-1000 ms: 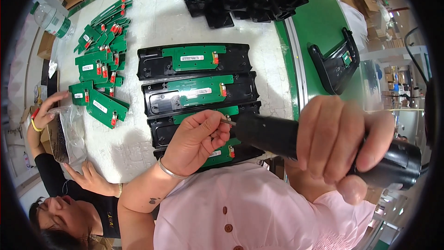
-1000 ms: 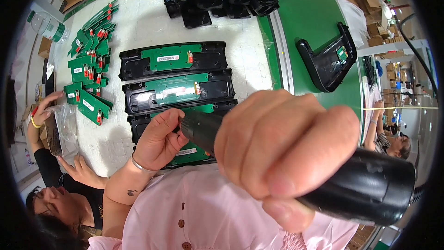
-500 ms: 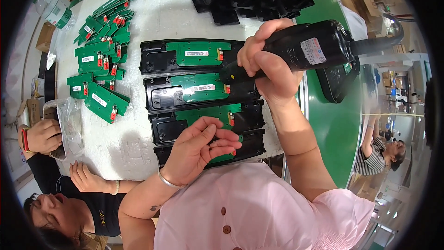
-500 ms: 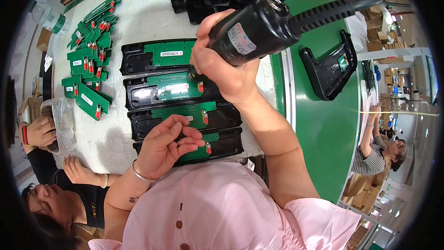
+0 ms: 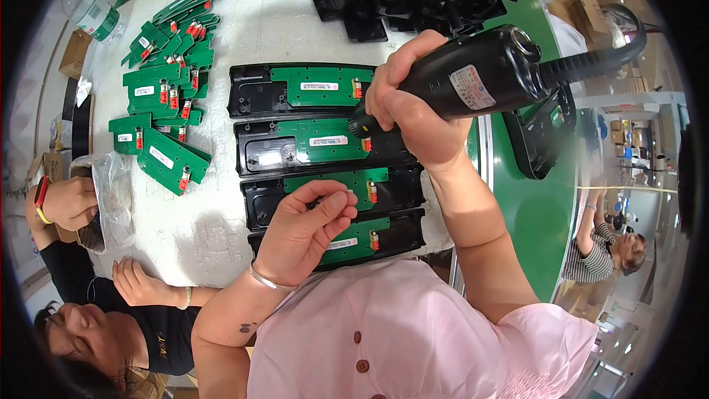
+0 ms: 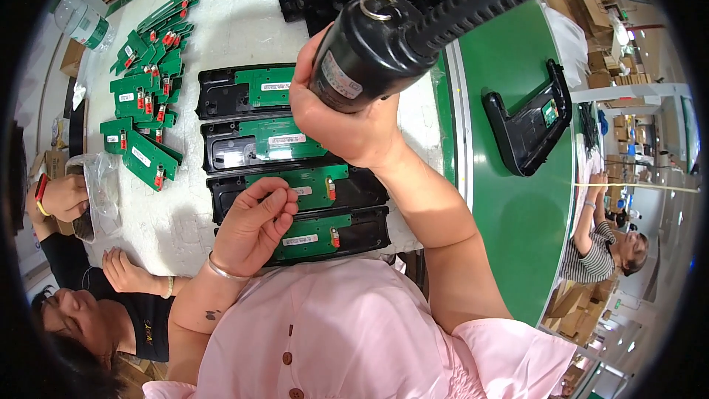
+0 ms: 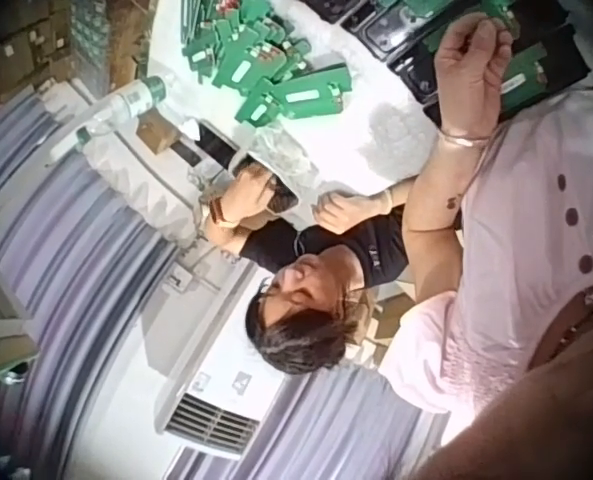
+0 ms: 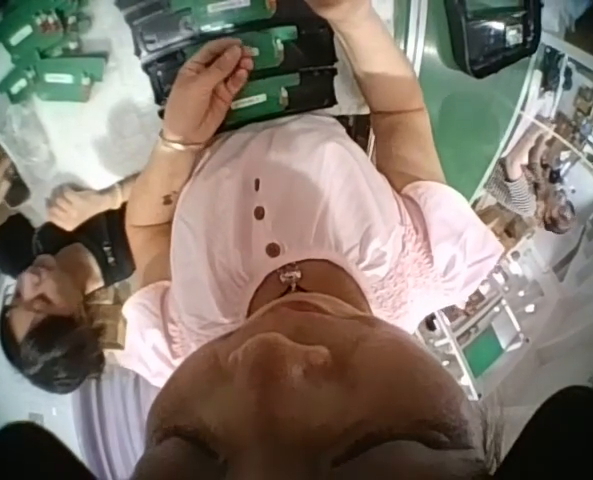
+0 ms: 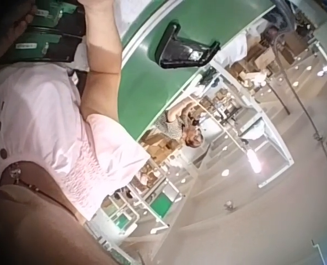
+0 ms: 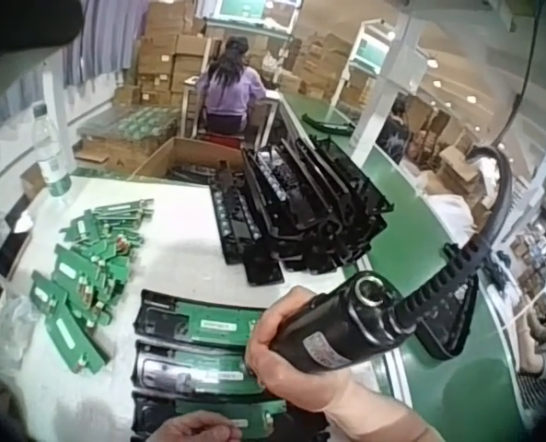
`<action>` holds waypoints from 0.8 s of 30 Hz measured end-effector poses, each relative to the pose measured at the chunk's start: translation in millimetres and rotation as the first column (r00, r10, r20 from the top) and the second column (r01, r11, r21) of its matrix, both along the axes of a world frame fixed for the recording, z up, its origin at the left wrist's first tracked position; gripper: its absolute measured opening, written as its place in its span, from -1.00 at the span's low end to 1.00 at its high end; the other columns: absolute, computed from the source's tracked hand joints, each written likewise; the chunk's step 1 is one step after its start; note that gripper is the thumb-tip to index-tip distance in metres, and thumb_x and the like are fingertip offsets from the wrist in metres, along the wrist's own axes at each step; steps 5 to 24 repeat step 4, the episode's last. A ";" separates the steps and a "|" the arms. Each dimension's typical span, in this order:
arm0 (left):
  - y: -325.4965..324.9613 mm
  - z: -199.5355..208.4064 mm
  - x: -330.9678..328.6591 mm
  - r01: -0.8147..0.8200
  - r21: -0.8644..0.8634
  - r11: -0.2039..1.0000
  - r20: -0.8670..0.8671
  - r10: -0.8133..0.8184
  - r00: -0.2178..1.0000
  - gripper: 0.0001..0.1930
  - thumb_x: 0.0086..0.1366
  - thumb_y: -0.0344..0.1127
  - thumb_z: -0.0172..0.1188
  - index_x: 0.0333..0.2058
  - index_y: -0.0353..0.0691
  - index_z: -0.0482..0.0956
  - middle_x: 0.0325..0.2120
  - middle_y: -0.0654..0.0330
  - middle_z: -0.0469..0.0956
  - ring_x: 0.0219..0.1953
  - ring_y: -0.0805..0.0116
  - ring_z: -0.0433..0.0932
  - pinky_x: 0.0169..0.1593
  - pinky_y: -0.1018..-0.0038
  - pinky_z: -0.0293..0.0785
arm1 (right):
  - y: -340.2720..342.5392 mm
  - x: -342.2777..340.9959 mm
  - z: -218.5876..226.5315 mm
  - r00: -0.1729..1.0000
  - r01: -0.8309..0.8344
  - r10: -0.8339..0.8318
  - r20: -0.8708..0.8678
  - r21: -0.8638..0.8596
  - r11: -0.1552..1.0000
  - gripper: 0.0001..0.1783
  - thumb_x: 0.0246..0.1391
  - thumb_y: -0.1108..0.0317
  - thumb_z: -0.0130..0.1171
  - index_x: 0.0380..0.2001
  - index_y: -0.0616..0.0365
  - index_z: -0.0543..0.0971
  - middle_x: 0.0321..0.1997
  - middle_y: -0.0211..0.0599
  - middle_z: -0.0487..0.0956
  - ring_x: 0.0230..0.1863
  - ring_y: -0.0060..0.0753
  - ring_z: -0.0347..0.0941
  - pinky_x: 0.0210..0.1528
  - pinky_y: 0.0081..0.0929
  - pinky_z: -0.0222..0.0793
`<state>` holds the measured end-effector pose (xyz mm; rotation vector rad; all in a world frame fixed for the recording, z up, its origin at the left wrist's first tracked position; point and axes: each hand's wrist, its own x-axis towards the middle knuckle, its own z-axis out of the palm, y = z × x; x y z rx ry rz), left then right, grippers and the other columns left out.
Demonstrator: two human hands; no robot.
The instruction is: Assemble circuit boards into plastic housings and secure them using an electric screwdriver.
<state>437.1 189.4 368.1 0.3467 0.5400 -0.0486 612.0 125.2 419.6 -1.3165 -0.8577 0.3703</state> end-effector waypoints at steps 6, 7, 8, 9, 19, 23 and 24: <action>-1.5 -8.2 2.3 -0.054 -0.139 0.989 0.063 0.063 0.996 -0.83 0.21 -0.40 0.09 -0.22 -0.28 0.46 -0.33 0.18 0.52 -0.32 0.47 0.52 -0.22 0.66 0.49 | -5.2 3.5 4.2 0.973 -0.162 0.197 -0.123 0.252 0.954 -0.75 -0.24 0.72 0.00 -0.40 0.25 0.36 -0.58 -0.43 0.38 -0.63 -0.65 0.33 -0.56 -0.66 0.30; -1.5 -8.2 2.3 -0.054 -0.139 0.989 0.063 0.063 0.996 -0.83 0.21 -0.40 0.09 -0.22 -0.28 0.46 -0.33 0.18 0.52 -0.32 0.47 0.52 -0.22 0.66 0.49 | -5.2 3.5 4.2 0.973 -0.162 0.197 -0.123 0.252 0.954 -0.75 -0.24 0.72 0.00 -0.40 0.25 0.36 -0.58 -0.43 0.38 -0.63 -0.65 0.33 -0.56 -0.66 0.30; -1.5 -8.2 2.3 -0.054 -0.139 0.989 0.063 0.063 0.996 -0.83 0.21 -0.40 0.09 -0.22 -0.28 0.46 -0.33 0.18 0.52 -0.32 0.47 0.52 -0.22 0.66 0.49 | -5.2 3.5 4.2 0.973 -0.162 0.197 -0.123 0.252 0.954 -0.75 -0.24 0.72 0.00 -0.40 0.25 0.36 -0.58 -0.43 0.38 -0.63 -0.65 0.33 -0.56 -0.66 0.30; -1.5 -8.2 2.3 -0.054 -0.139 0.989 0.063 0.063 0.996 -0.83 0.21 -0.40 0.09 -0.22 -0.28 0.46 -0.33 0.18 0.52 -0.32 0.47 0.52 -0.22 0.66 0.49 | -5.2 3.5 4.2 0.973 -0.162 0.197 -0.123 0.252 0.954 -0.75 -0.24 0.72 0.00 -0.40 0.25 0.36 -0.58 -0.43 0.38 -0.63 -0.65 0.33 -0.56 -0.66 0.30; -1.5 -8.2 2.3 -0.054 -0.139 0.989 0.063 0.063 0.996 -0.83 0.21 -0.40 0.09 -0.22 -0.28 0.46 -0.33 0.18 0.52 -0.32 0.47 0.52 -0.22 0.66 0.49 | -5.2 3.5 4.2 0.973 -0.162 0.197 -0.123 0.252 0.954 -0.75 -0.24 0.72 0.00 -0.40 0.25 0.36 -0.58 -0.43 0.38 -0.63 -0.65 0.33 -0.56 -0.66 0.30; -1.5 -8.2 2.3 -0.054 -0.139 0.989 0.063 0.063 0.996 -0.83 0.21 -0.40 0.09 -0.22 -0.28 0.46 -0.33 0.18 0.52 -0.32 0.47 0.52 -0.22 0.66 0.49 | -5.2 3.5 4.2 0.973 -0.162 0.197 -0.123 0.252 0.954 -0.75 -0.24 0.72 0.00 -0.40 0.25 0.36 -0.58 -0.43 0.38 -0.63 -0.65 0.33 -0.56 -0.66 0.30; -1.5 -8.2 2.3 -0.054 -0.139 0.989 0.063 0.063 0.996 -0.83 0.21 -0.40 0.09 -0.22 -0.28 0.46 -0.33 0.18 0.52 -0.32 0.47 0.52 -0.22 0.66 0.49 | -5.2 3.5 4.2 0.973 -0.162 0.197 -0.123 0.252 0.954 -0.75 -0.24 0.72 0.00 -0.40 0.25 0.36 -0.58 -0.43 0.38 -0.63 -0.65 0.33 -0.56 -0.66 0.30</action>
